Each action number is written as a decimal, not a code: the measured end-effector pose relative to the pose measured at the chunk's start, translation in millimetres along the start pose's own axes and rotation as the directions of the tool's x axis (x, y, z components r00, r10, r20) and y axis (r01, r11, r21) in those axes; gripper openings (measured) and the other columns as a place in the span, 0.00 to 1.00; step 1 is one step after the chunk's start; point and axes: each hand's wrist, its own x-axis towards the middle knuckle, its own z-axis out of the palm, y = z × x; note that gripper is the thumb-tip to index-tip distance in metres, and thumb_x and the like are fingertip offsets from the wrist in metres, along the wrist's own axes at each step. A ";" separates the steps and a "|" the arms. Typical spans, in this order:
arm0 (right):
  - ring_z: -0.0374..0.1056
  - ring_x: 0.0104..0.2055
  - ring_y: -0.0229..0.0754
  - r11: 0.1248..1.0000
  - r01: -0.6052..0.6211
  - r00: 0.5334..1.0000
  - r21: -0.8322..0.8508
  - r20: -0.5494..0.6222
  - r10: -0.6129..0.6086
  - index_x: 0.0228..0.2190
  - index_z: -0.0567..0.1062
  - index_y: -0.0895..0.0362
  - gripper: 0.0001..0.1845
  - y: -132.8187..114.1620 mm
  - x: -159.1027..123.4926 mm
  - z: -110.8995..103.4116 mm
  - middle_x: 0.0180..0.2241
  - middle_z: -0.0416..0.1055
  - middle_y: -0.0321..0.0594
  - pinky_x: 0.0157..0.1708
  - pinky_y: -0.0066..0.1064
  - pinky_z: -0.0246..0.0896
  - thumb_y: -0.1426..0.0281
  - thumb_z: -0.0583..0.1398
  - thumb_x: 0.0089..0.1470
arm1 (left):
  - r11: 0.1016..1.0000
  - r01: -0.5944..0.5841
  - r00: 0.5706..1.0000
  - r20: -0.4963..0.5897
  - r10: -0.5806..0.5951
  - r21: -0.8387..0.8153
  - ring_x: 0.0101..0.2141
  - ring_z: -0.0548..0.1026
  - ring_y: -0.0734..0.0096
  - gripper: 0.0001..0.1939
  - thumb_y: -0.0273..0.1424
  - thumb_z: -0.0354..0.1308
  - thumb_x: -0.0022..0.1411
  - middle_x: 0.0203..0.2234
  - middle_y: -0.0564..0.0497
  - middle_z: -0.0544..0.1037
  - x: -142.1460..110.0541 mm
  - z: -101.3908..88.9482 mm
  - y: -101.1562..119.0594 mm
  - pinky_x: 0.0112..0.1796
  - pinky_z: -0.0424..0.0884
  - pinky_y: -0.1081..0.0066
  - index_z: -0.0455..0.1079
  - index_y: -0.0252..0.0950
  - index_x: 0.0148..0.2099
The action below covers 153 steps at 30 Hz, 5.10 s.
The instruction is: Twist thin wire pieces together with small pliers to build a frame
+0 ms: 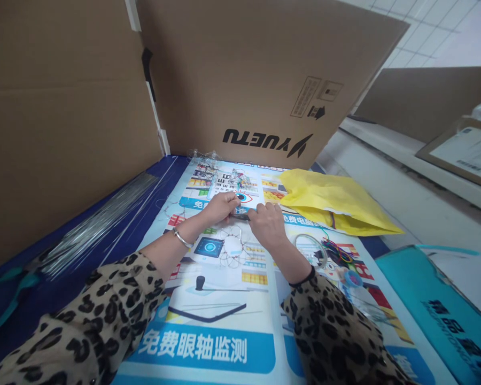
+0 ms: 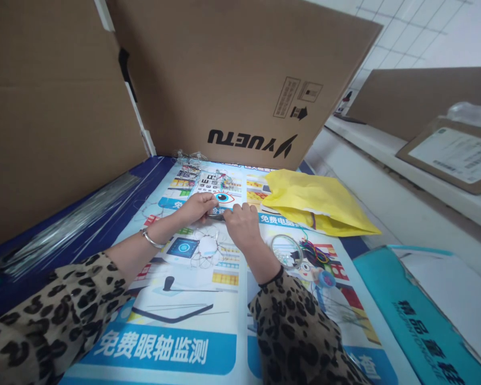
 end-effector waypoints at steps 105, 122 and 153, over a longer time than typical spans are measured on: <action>0.66 0.33 0.41 0.853 -0.473 0.844 0.222 0.393 0.365 0.37 0.69 0.53 0.20 1.4 -6.0 -4.2 0.33 0.71 0.41 0.29 0.28 0.52 0.57 0.43 0.56 | 0.684 -0.318 0.941 0.129 0.314 0.657 0.32 0.64 0.68 0.06 0.33 0.55 0.50 0.26 0.51 0.67 -49.5 5.0 -1.8 0.36 0.60 0.67 0.62 0.35 0.27; 0.66 0.32 0.40 0.842 -0.489 0.835 0.227 0.399 0.378 0.35 0.69 0.53 0.22 1.0 -4.4 -6.6 0.31 0.72 0.41 0.26 0.27 0.50 0.55 0.42 0.56 | 0.963 0.072 0.997 -0.007 -0.072 0.259 0.19 0.70 0.76 0.10 0.39 0.51 0.53 0.22 0.55 0.73 -61.6 -2.8 4.1 0.23 0.61 0.75 0.62 0.36 0.30; 0.64 0.31 0.37 0.892 -0.385 0.894 0.237 0.334 0.298 0.31 0.70 0.53 0.16 -6.8 -11.4 -9.2 0.29 0.71 0.37 0.24 0.27 0.44 0.59 0.47 0.55 | 0.940 0.161 0.963 0.258 -0.082 -0.300 0.33 0.74 0.70 0.11 0.31 0.60 0.48 0.33 0.47 0.74 -67.5 -26.9 -4.3 0.36 0.68 0.68 0.65 0.32 0.34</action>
